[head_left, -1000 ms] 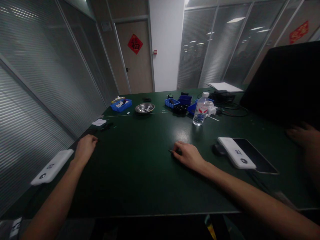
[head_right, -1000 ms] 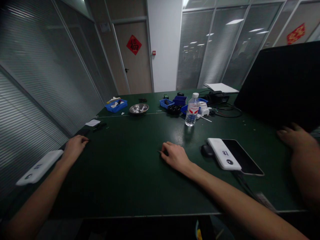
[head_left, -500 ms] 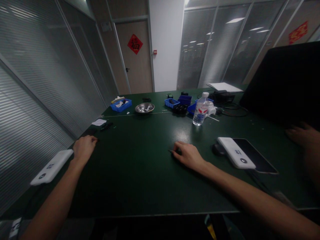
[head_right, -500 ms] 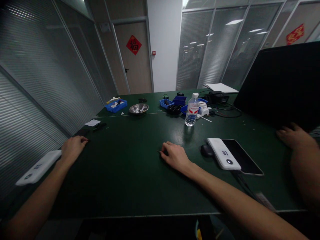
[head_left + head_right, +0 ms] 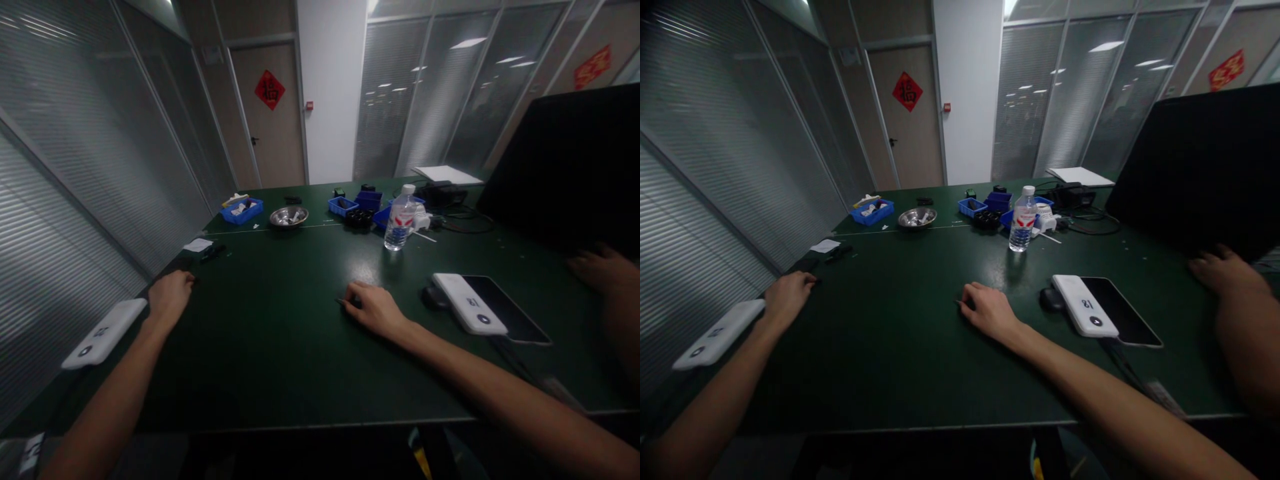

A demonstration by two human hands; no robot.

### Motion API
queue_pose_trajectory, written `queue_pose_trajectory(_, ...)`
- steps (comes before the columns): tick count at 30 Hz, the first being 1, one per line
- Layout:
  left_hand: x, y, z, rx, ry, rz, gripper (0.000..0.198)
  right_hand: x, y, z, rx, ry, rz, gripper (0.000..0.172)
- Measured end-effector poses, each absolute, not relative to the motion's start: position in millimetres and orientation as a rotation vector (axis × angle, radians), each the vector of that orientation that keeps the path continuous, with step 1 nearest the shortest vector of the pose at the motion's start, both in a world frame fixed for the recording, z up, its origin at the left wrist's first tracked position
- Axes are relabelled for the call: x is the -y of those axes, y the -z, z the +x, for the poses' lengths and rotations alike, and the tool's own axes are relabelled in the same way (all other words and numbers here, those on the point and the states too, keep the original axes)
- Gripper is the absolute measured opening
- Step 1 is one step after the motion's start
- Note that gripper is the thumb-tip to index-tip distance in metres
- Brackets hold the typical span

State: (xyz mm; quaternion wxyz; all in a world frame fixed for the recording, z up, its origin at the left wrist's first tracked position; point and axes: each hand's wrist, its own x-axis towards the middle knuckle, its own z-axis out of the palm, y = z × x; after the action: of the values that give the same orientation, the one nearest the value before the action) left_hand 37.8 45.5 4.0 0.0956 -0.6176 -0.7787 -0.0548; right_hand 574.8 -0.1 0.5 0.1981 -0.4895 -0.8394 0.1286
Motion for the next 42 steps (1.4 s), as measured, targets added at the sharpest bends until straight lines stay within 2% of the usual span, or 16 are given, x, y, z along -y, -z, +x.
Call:
queue_pose_trajectory(6,-41,-20,75,2.124,0.233,-1.963,0.037,0,-4,575,2.343,-0.395,-1.375,0.008)
queue_pose_trajectory(12,-17,-45,189,1.868,0.452,-2.417,0.03,1,-6,573,2.342,-0.375,-1.389,0.009)
queue_pose_trajectory(19,13,-13,305,1.259,0.616,-2.944,0.022,3,-3,569,2.323,-0.441,-1.274,0.007)
queue_pose_trajectory(23,16,5,312,1.205,0.717,-2.951,0.027,4,-2,567,2.372,-0.469,-1.184,0.006)
queue_pose_trajectory(33,14,-2,307,1.378,1.084,-3.123,0.02,7,-2,564,2.391,-0.501,-1.104,0.006)
queue_pose_trajectory(37,13,2,305,1.425,1.06,-3.13,0.029,9,-1,561,2.403,-0.499,-1.097,0.007)
queue_pose_trajectory(42,8,5,305,1.411,0.974,-3.189,0.022,9,-3,561,2.399,-0.508,-1.109,0.008)
